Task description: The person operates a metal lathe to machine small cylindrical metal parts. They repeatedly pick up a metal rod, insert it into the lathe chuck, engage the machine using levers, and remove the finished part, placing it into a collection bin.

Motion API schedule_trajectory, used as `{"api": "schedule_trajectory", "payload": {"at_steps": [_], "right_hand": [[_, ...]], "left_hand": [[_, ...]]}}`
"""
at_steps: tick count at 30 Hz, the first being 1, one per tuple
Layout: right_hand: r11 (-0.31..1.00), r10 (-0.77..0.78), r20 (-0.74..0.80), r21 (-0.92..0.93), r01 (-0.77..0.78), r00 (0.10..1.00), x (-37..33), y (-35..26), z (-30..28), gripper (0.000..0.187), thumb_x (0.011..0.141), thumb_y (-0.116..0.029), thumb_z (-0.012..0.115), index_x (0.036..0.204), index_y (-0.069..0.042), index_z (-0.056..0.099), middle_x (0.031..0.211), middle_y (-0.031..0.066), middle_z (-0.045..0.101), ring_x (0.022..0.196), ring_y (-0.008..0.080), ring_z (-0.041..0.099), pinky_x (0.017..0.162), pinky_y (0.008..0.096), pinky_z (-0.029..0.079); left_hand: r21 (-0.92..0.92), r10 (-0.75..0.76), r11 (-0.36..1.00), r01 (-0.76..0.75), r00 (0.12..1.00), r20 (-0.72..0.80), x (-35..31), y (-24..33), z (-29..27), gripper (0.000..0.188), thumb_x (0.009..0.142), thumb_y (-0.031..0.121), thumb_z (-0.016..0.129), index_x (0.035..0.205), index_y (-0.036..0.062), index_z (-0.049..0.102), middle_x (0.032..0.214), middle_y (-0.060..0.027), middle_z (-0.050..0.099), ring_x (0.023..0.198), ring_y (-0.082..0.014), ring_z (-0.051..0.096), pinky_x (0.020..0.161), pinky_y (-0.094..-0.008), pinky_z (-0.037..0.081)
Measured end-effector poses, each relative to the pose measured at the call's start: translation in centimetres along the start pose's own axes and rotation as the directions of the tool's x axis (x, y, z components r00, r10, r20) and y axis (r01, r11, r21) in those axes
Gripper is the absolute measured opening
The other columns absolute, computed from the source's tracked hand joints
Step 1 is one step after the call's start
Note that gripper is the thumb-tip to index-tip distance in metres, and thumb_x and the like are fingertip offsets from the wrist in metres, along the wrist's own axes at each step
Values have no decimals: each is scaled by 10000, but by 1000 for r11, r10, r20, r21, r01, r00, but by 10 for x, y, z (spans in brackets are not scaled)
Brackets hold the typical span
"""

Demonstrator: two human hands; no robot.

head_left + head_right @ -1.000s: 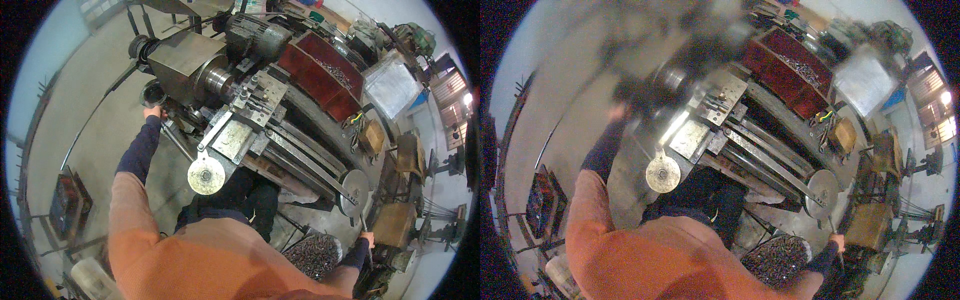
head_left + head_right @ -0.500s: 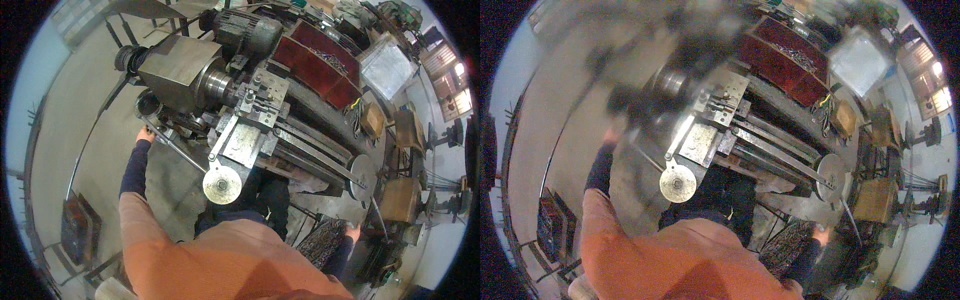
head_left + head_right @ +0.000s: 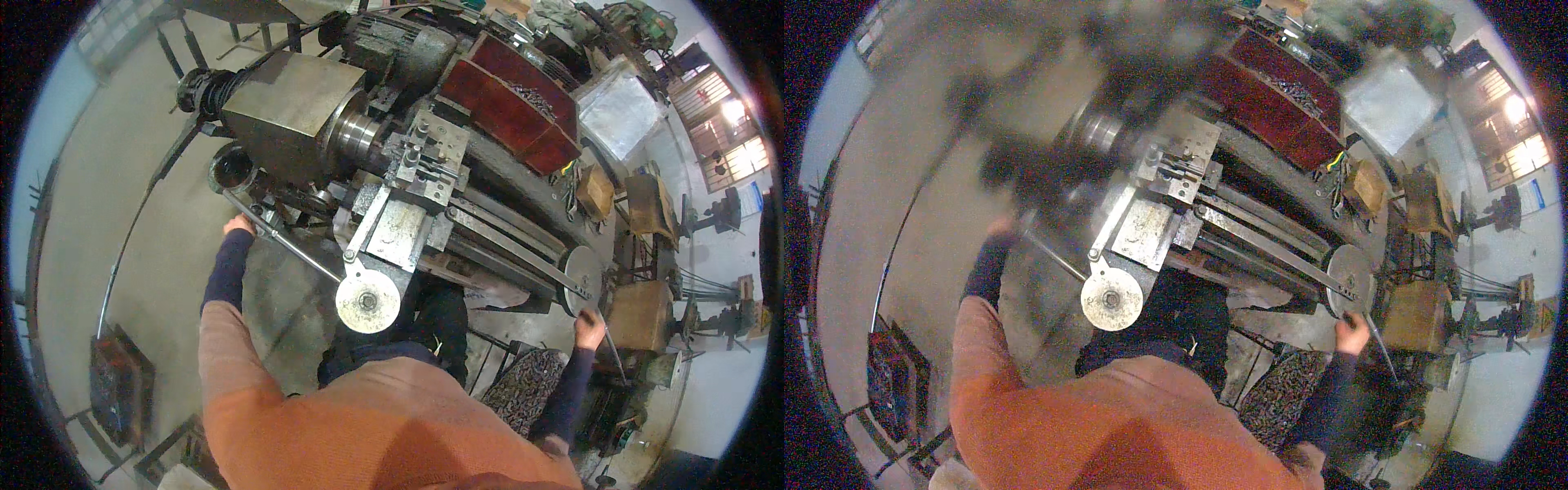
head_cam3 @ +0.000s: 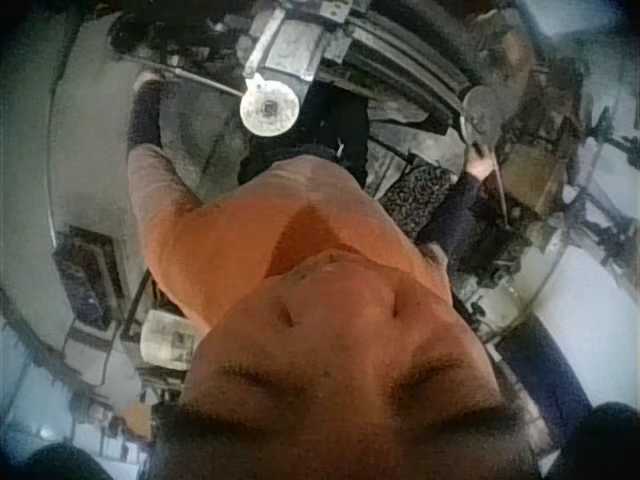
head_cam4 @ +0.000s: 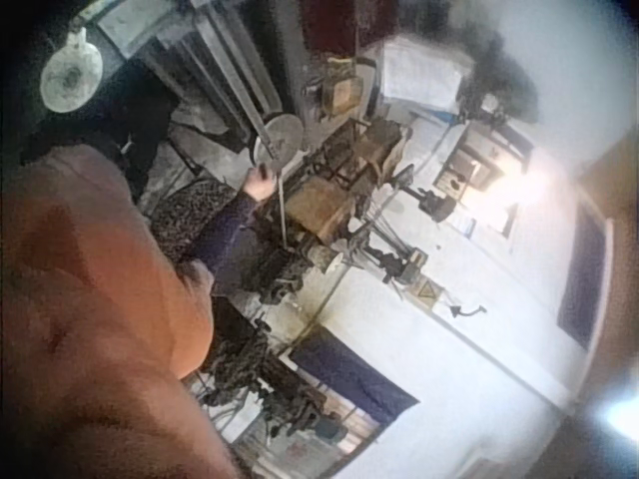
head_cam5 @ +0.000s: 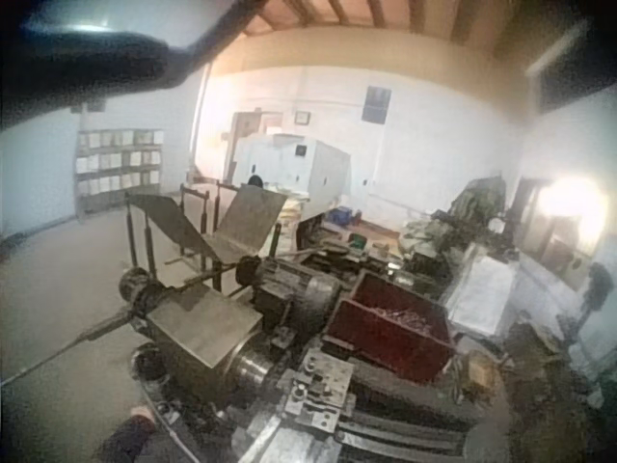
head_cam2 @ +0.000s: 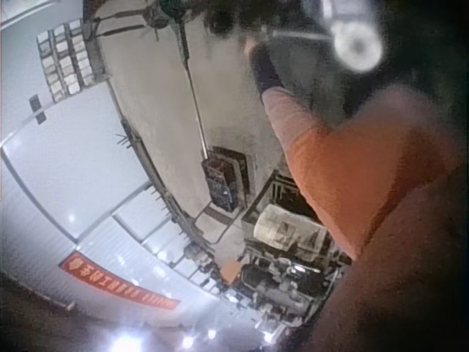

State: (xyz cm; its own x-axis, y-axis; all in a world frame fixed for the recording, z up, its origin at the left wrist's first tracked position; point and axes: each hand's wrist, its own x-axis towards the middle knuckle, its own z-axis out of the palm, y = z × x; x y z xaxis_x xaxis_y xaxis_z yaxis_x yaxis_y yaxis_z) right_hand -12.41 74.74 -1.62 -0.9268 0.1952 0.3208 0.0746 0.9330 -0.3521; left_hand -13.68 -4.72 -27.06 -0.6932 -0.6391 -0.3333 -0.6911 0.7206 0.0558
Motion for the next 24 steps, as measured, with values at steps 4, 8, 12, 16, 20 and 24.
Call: {"api": "schedule_trajectory", "payload": {"at_steps": [4,8,12,16,20,24], "right_hand": [[951,-279,10,141,275,960,72,-106,-5,333,575,-86,525,885,11,595,856,147,608,827,226,583,762,300,424],[680,-652,-25,424,599,758,105,-250,15,376,557,-95,596,923,-12,579,890,148,589,841,236,570,766,299,429],[326,-890,-118,508,797,440,104,-375,61,329,527,-173,626,830,-50,589,784,122,563,727,297,528,674,357,441],[476,-863,314,244,845,396,82,-461,126,256,522,-219,581,711,-56,639,743,130,600,788,283,538,696,357,438],[525,-817,347,114,843,461,79,-478,123,281,524,-250,583,675,-17,627,698,182,598,687,298,593,676,364,464],[551,-796,390,150,821,463,77,-479,120,293,514,-240,590,694,-11,623,719,187,600,691,299,598,675,351,474]], "left_hand": [[19,122,992,-122,992,15,-36,-8,-44,342,735,334,531,998,115,535,919,-114,593,860,-276,568,744,-383,448],[-142,240,949,-280,939,-247,-55,-45,-72,338,724,314,544,963,75,550,829,-135,600,795,-298,573,703,-387,450],[-146,192,907,-396,694,-694,-125,-67,-206,246,775,252,504,954,97,567,825,-124,600,762,-306,570,649,-375,454],[44,-21,997,66,750,-661,-140,-195,-247,401,817,382,418,1044,71,528,965,-145,575,875,-322,543,748,-390,434],[-96,-354,931,352,806,-474,-155,-197,-203,520,772,536,399,959,78,559,853,-154,593,816,-336,560,679,-417,440],[-192,-324,946,261,782,-533,-212,-150,-189,518,770,548,391,883,69,554,828,-166,587,806,-339,559,666,-422,436]]}}
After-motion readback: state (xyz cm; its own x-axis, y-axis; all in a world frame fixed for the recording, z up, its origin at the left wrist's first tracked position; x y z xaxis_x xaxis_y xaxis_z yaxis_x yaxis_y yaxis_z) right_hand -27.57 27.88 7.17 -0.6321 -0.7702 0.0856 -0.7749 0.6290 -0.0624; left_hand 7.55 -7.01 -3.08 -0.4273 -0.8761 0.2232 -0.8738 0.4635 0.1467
